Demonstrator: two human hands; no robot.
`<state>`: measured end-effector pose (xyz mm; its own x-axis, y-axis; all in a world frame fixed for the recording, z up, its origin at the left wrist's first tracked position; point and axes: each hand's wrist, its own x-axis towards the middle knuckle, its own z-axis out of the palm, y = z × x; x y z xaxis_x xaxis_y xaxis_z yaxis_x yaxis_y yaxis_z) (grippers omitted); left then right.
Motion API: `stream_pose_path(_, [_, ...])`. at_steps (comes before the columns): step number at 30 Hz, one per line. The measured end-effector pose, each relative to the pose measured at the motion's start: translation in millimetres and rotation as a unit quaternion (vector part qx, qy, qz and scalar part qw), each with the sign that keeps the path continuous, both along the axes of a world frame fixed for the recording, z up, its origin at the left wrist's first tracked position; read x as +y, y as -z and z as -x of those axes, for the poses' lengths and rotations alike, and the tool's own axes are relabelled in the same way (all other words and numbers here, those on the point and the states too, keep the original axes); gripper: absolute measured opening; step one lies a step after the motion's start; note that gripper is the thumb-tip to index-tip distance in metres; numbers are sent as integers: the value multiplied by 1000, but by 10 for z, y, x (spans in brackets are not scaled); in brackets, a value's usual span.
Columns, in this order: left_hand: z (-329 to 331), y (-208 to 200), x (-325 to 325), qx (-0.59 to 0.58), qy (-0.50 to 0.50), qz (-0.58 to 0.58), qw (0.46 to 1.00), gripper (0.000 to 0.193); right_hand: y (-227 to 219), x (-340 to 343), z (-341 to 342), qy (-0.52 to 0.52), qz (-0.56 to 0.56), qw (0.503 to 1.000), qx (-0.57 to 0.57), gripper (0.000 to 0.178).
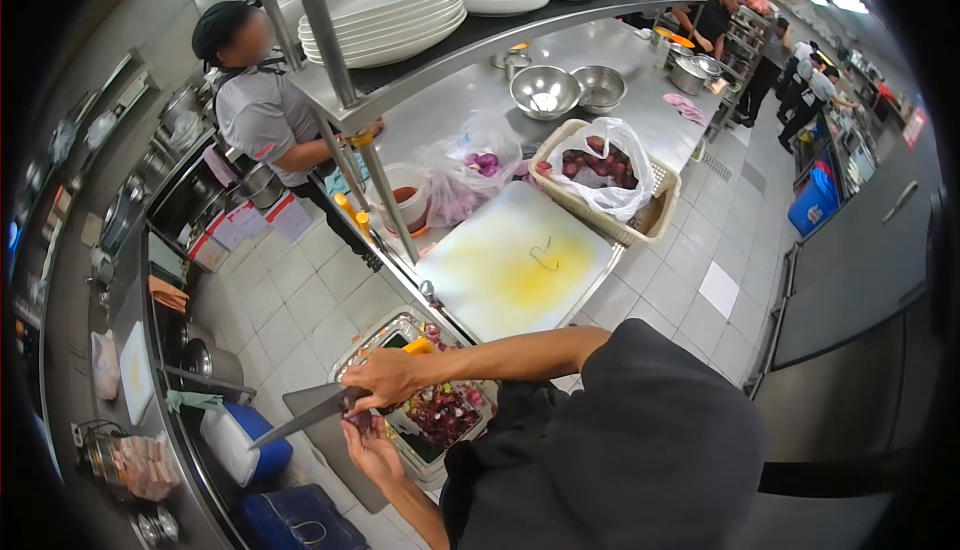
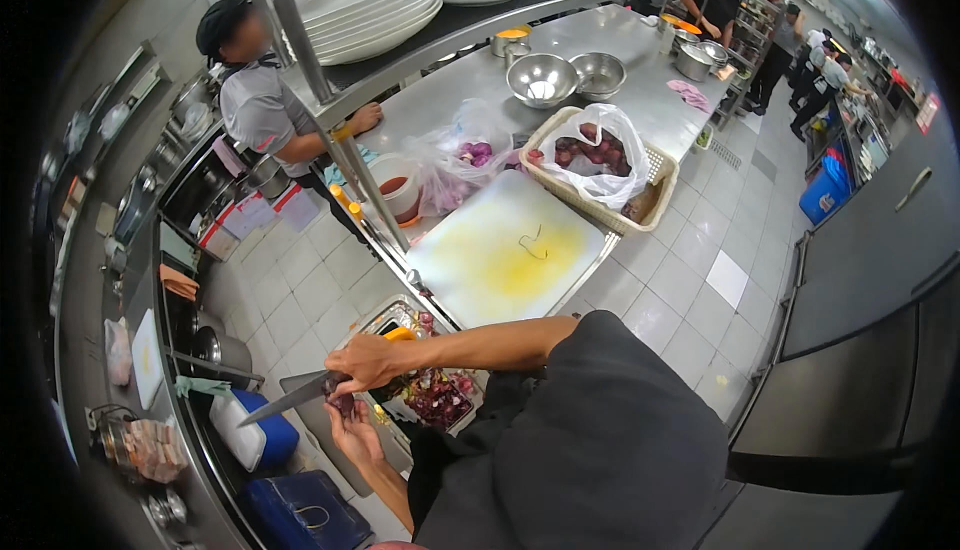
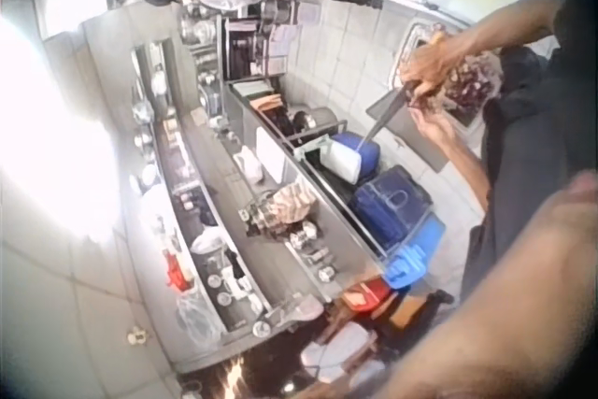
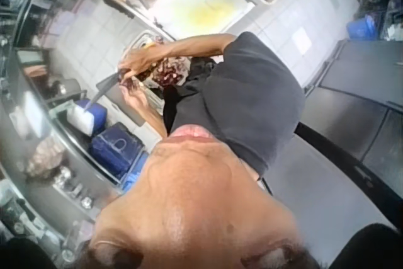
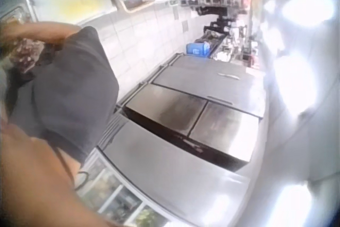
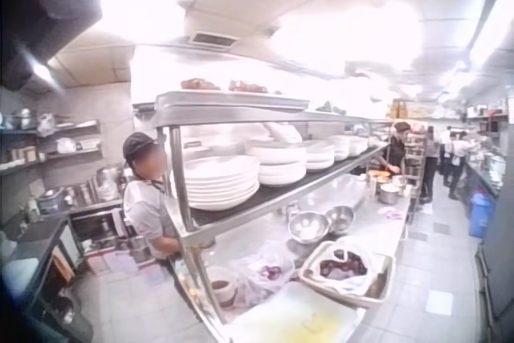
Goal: The person peels a red onion by hand using a knife, removing the outer purple skin and discarding it into a container.
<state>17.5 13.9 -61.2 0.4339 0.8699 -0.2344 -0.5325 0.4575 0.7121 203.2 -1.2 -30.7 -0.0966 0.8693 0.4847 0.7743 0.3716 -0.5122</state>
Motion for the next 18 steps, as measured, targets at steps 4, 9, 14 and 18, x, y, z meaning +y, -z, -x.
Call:
stream_pose_path(4, [-127, 94, 72, -74, -56, 86, 992, 29, 51, -57, 92, 5, 21, 1000, -23, 51])
stream_pose_path(9, [93, 632, 242, -214, -16, 129, 968, 30, 79, -188, 212, -19, 53, 998, 11, 51])
stream_pose_path(14, [45, 632, 186, -168, -14, 36, 985, 42, 359, -356, 224, -66, 48, 995, 61, 40])
stream_pose_path(18, [-6, 533, 190, -292, -2, 98, 952, 37, 177, -548, 167, 2, 130, 991, 43, 42])
